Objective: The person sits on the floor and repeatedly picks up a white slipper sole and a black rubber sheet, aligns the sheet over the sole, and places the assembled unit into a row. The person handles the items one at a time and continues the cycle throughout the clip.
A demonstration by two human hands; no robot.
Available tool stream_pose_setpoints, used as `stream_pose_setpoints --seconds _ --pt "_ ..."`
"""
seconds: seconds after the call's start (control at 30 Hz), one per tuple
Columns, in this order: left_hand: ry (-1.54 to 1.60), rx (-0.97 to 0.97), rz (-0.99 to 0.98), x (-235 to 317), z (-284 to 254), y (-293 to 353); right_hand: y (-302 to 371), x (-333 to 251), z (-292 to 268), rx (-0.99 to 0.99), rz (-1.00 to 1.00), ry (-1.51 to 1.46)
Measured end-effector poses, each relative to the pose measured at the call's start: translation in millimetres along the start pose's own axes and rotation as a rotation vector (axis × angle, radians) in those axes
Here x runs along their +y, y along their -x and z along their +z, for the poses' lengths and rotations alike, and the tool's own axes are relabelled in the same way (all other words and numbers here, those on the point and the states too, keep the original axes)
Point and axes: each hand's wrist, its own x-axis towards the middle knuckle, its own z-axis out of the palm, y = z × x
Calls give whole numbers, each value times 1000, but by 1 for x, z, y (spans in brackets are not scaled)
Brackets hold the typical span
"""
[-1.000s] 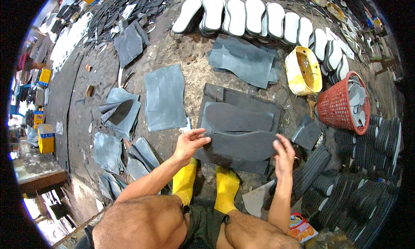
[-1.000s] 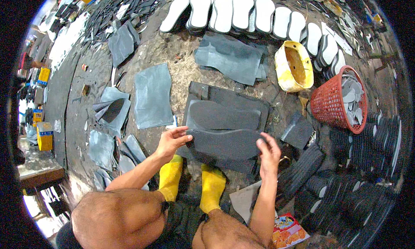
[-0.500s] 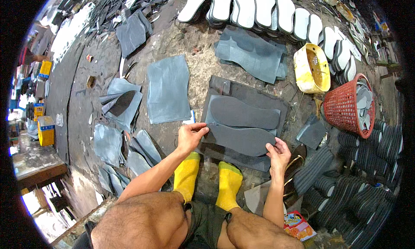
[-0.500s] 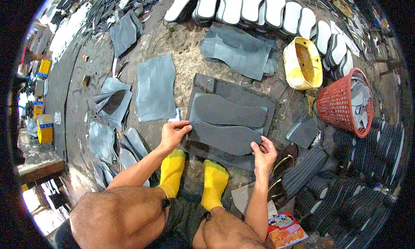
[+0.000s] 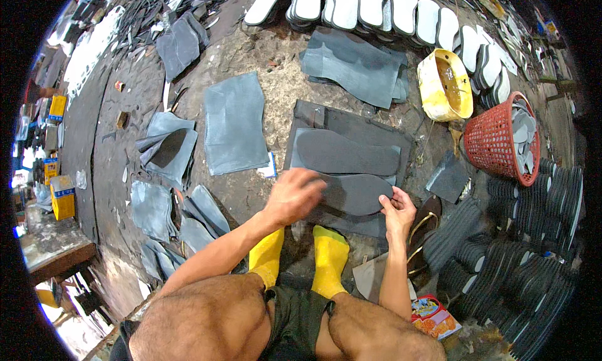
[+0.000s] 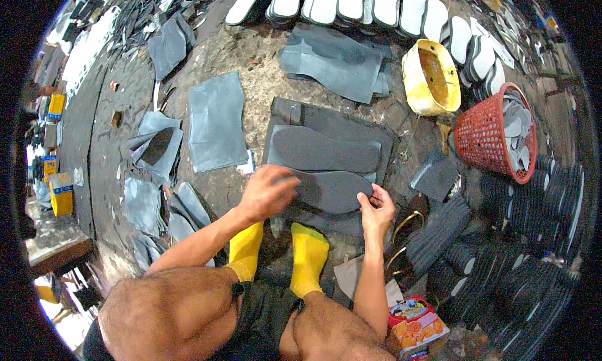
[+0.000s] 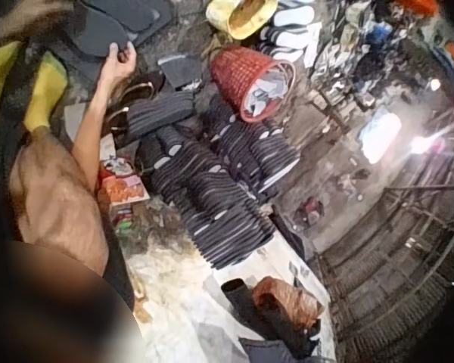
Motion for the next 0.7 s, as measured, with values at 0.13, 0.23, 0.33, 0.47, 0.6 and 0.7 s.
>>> stream_pose_setpoints --seconds 0.13,0.23,0.33,0.47,0.6,0.7 --pt "0 -264 228 -1 14 -19 13 -5 0 322 -493 870" --pt "-68 -421 287 -2 10 -31 26 4 -7 282 -193 284" --pt "126 -437 187 3 -7 -46 41 18 -18 359 65 -246" --pt "825 -571 -144 8 -37 -75 59 10 -27 392 217 -580" --pt "2060 -610 -787 19 -70 -87 71 -57 -30 -332 193 -1171" --pt "1884 -420 -1161 37 -94 -89 71 -125 -47 -327 41 -890"
